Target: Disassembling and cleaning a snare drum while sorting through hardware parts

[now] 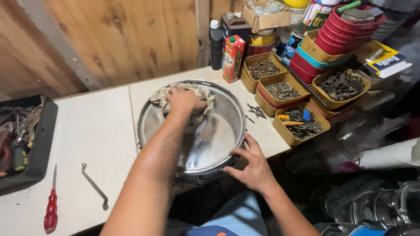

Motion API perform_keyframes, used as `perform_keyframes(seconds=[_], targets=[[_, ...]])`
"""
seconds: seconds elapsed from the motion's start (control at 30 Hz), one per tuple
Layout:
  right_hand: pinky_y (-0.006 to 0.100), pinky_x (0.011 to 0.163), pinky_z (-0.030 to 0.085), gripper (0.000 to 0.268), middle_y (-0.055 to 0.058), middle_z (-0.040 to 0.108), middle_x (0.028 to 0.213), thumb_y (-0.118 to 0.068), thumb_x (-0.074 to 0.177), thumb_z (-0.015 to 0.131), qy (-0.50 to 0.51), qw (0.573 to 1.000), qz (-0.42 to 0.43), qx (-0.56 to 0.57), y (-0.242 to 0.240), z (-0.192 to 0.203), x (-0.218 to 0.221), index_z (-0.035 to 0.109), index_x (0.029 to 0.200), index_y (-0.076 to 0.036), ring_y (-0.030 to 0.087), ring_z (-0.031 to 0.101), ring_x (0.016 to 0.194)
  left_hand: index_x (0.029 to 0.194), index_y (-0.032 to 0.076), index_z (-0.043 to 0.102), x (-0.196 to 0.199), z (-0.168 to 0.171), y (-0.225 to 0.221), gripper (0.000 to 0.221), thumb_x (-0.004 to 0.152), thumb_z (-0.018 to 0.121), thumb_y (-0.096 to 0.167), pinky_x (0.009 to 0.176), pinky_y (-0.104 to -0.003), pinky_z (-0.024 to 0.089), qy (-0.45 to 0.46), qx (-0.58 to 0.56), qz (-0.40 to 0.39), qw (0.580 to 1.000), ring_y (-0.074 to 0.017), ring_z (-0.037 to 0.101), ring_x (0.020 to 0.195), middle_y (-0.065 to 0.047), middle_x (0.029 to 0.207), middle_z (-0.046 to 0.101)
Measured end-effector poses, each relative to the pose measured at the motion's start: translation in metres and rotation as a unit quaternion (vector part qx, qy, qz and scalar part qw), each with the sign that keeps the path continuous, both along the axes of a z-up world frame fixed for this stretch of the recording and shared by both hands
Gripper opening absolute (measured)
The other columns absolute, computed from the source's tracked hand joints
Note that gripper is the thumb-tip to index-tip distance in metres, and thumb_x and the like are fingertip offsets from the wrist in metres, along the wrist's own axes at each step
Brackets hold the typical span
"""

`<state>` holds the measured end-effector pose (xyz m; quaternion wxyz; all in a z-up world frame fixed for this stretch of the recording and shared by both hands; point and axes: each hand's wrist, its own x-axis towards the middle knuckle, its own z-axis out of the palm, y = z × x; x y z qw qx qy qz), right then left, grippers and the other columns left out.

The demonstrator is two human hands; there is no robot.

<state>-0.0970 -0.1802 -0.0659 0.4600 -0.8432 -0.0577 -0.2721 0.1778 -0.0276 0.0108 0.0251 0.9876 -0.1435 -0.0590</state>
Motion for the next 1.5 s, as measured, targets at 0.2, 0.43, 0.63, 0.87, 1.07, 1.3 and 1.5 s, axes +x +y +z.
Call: perform_keyframes(seconds=[0.2, 0.43, 0.63, 0.87, 1.07, 1.3, 1.5], targets=[[0.049, 0.119, 0.037, 0.053, 0.030, 0.034, 0.156, -0.017, 0.056, 0.102, 0.016, 1.000, 0.005, 0.001, -0.001, 0.003, 0.001, 0.076, 0.102, -0.010, 0.048, 0.047, 0.135, 0.125, 0.012, 0.074, -0.009, -0.013, -0.051, 0.056, 0.091, 0.054, 0.053, 0.099, -0.069, 0.036, -0.074, -0.036, -0.074, 0.994, -0.0533, 0.042, 0.133, -0.018, 0.140, 0.061], [0.049, 0.118, 0.039, 0.054, 0.028, 0.034, 0.158, -0.016, 0.055, 0.102, 0.039, 0.999, 0.006, -0.009, -0.008, -0.003, 0.003, 0.077, 0.104, -0.013, 0.046, 0.049, 0.135, 0.124, 0.011, 0.072, -0.065, -0.024, -0.061, 0.070, 0.081, 0.066, 0.065, 0.103, -0.072, 0.042, -0.025, -0.041, -0.285, 0.957, -0.0448, 0.047, 0.133, -0.005, 0.142, 0.063], [0.051, 0.118, 0.038, 0.053, 0.030, 0.034, 0.157, -0.021, 0.058, 0.102, 0.041, 0.999, 0.003, -0.016, -0.014, -0.006, 0.005, 0.075, 0.103, -0.010, 0.048, 0.048, 0.136, 0.112, 0.010, 0.075, -0.121, -0.018, 0.012, 0.063, 0.072, 0.064, 0.058, 0.103, -0.058, 0.048, -0.028, -0.078, -0.394, 0.915, -0.0360, 0.054, 0.130, -0.004, 0.135, 0.068], [0.051, 0.118, 0.040, 0.052, 0.026, 0.034, 0.159, -0.019, 0.060, 0.101, 0.070, 0.997, -0.006, -0.008, -0.004, 0.011, -0.002, 0.076, 0.105, -0.014, 0.045, 0.048, 0.137, 0.092, -0.001, 0.078, -0.129, -0.022, 0.104, 0.059, 0.087, 0.059, 0.055, 0.102, -0.048, 0.048, -0.099, -0.036, -0.409, 0.906, -0.0353, 0.064, 0.118, -0.016, 0.112, 0.076], [0.051, 0.116, 0.039, 0.054, 0.027, 0.035, 0.158, -0.015, 0.055, 0.102, 0.049, 0.999, -0.007, 0.013, -0.003, 0.008, -0.002, 0.076, 0.102, -0.012, 0.047, 0.047, 0.137, 0.127, -0.003, 0.067, -0.073, 0.000, 0.111, 0.088, 0.084, 0.051, 0.071, 0.100, -0.055, 0.053, 0.019, 0.045, -0.124, 0.991, -0.0500, 0.060, 0.122, -0.019, 0.141, 0.062], [0.050, 0.117, 0.038, 0.055, 0.026, 0.036, 0.157, -0.015, 0.053, 0.103, 0.015, 1.000, 0.002, 0.007, -0.005, 0.010, 0.001, 0.076, 0.101, -0.011, 0.047, 0.048, 0.136, 0.137, -0.002, 0.063, -0.012, 0.016, 0.056, 0.096, 0.085, 0.042, 0.076, 0.105, -0.054, 0.046, 0.098, 0.055, 0.021, 0.993, -0.0438, 0.044, 0.136, -0.020, 0.145, 0.058], [0.045, 0.125, 0.033, 0.046, 0.023, 0.034, 0.156, -0.016, 0.061, 0.099, 0.024, 0.999, 0.028, -0.031, -0.008, 0.012, 0.000, 0.076, 0.102, -0.013, 0.034, 0.050, 0.142, 0.138, 0.007, 0.063, -0.008, 0.028, 0.025, 0.078, 0.087, 0.052, 0.065, 0.113, -0.057, 0.035, 0.084, 0.026, -0.057, 0.994, -0.0384, 0.034, 0.144, -0.011, 0.148, 0.056]])
